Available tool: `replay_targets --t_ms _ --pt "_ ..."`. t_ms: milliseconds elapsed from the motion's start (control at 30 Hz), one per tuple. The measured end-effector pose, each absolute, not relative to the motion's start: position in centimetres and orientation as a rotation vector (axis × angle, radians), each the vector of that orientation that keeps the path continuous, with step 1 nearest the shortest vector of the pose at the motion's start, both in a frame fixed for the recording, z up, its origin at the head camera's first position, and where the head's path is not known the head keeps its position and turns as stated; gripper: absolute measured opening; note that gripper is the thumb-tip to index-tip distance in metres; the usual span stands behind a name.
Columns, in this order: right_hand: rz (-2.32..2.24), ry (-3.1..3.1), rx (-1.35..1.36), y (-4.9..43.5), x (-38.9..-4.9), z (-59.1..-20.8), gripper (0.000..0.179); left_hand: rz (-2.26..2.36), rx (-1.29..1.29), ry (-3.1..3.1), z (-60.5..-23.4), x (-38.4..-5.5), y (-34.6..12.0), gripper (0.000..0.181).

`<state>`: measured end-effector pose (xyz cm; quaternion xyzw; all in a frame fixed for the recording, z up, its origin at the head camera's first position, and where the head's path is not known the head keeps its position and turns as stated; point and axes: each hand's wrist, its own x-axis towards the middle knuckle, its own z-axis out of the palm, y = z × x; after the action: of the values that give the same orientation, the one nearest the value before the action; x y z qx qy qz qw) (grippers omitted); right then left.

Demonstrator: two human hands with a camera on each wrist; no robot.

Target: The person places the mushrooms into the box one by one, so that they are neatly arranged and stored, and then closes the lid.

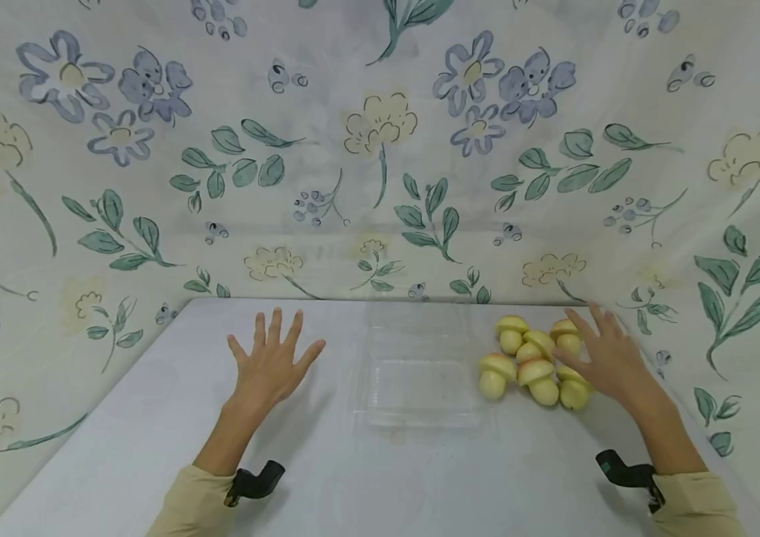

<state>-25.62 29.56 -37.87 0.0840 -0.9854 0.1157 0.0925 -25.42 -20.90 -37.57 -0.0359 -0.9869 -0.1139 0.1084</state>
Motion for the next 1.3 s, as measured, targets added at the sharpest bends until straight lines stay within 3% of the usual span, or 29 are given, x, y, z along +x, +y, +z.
replay_targets --t_ms 500,867,1300 --pt "0.399 -3.086 0.267 30.3 -25.0 -36.7 0.072 -0.529 -0.179 -2.699 -38.3 -25.9 -19.4 0.060" --pt "0.587 -3.322 0.210 30.7 -24.7 -36.4 0.083 -0.948 -0.357 -2.755 -39.2 -26.4 -18.5 0.054" --pt "0.744 -3.345 0.291 30.7 -24.9 -37.7 0.073 -1.447 -0.450 -2.833 -40.4 -26.9 -18.4 0.054"
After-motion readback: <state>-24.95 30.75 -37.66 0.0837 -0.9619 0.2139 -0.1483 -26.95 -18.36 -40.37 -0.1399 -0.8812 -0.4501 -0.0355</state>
